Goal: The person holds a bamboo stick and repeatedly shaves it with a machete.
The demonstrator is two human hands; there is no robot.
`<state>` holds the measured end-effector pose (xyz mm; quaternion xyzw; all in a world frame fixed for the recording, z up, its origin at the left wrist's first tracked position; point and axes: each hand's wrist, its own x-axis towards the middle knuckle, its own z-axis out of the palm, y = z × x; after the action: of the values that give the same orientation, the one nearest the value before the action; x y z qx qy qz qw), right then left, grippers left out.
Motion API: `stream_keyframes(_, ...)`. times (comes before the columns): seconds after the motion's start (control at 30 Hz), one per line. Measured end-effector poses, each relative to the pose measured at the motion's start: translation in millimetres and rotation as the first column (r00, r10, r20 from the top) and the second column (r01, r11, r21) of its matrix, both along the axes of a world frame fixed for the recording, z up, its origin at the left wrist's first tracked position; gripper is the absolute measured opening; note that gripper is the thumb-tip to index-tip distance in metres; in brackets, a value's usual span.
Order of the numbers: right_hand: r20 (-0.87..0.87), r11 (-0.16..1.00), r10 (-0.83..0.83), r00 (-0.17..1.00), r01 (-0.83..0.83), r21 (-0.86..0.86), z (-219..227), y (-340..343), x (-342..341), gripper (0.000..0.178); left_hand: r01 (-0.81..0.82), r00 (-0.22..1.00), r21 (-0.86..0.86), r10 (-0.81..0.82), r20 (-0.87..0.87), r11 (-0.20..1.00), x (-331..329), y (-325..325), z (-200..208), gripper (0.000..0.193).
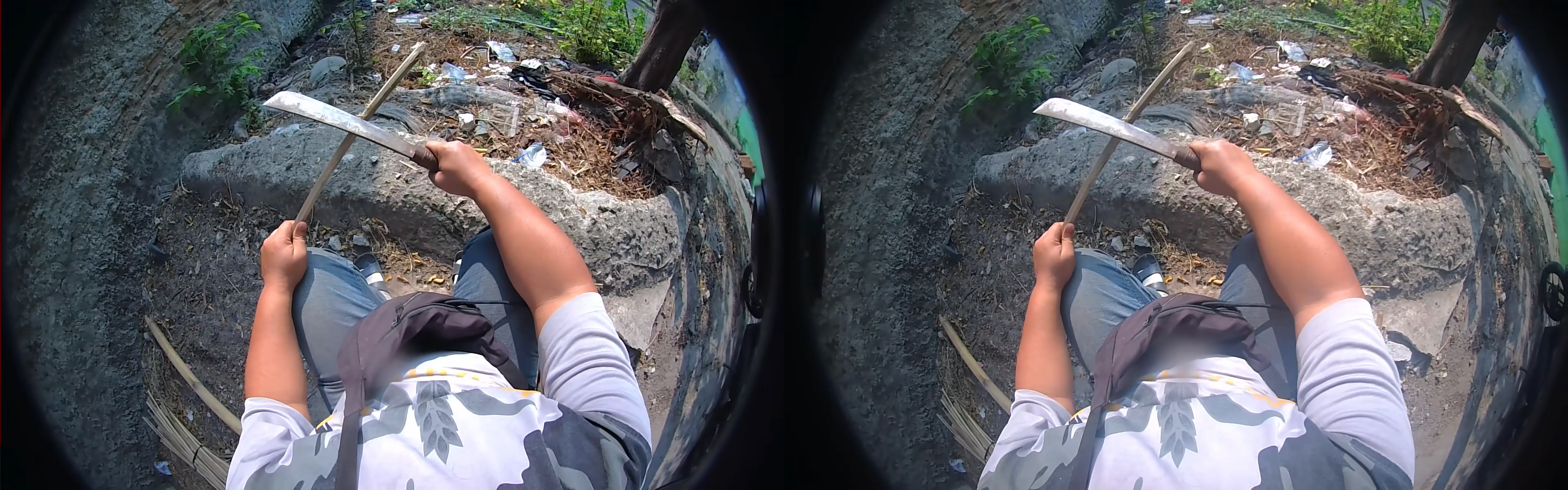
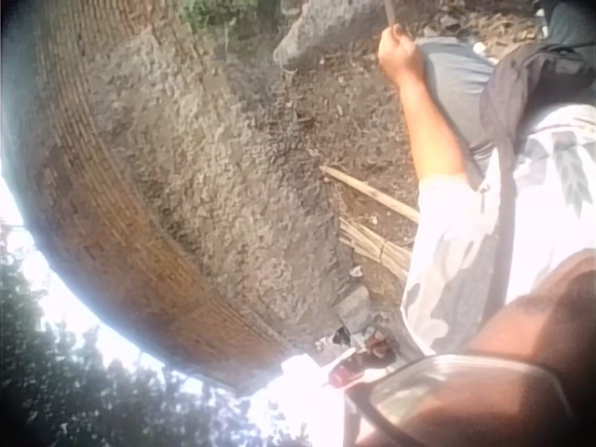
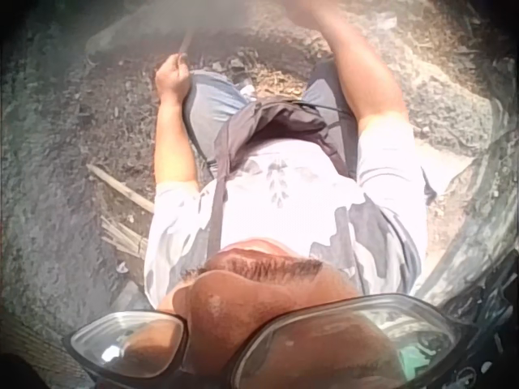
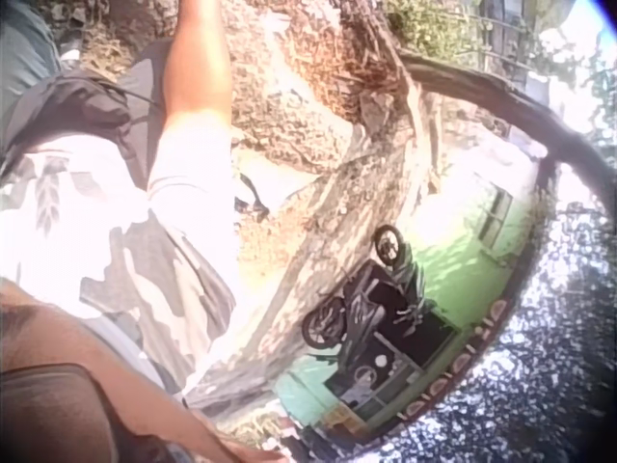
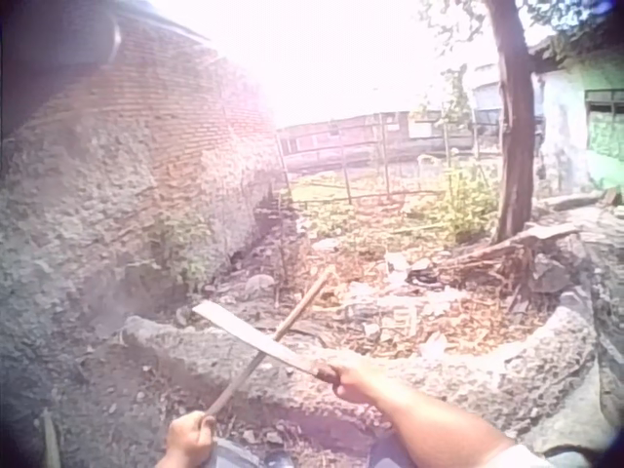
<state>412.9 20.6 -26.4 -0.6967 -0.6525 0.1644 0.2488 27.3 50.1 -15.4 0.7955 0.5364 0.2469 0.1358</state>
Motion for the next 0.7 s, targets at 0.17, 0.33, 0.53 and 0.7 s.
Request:
stream_keyframes(0.17,0.277,0.958,0.275,0.921,-0.285,-0.003,9.6,-8.9,-32.1,0.016,-0.006,1.000,0.004,0.006,-0.009,1.000,3.4,-4.4,3.3,0.034)
stream_keyframes(0.33,0.302,0.977,0.205,0.931,-0.215,-0.001,19.4,-0.6,-13.2,0.017,-0.016,1.000,0.062,0.018,-0.019,0.998,2.1,-2.6,3.8,0.037)
stream_keyframes(0.53,0.330,0.981,0.178,0.927,-0.193,0.014,12.6,-2.3,-13.1,0.014,-0.011,1.000,0.058,0.013,-0.028,0.998,5.4,-2.3,3.2,0.029)
stream_keyframes(0.7,0.273,0.968,0.239,0.932,-0.251,0.009,10.2,-6.3,-39.6,0.017,-0.015,0.999,0.058,0.018,-0.047,0.998,0.1,0.0,-3.8,0.030)
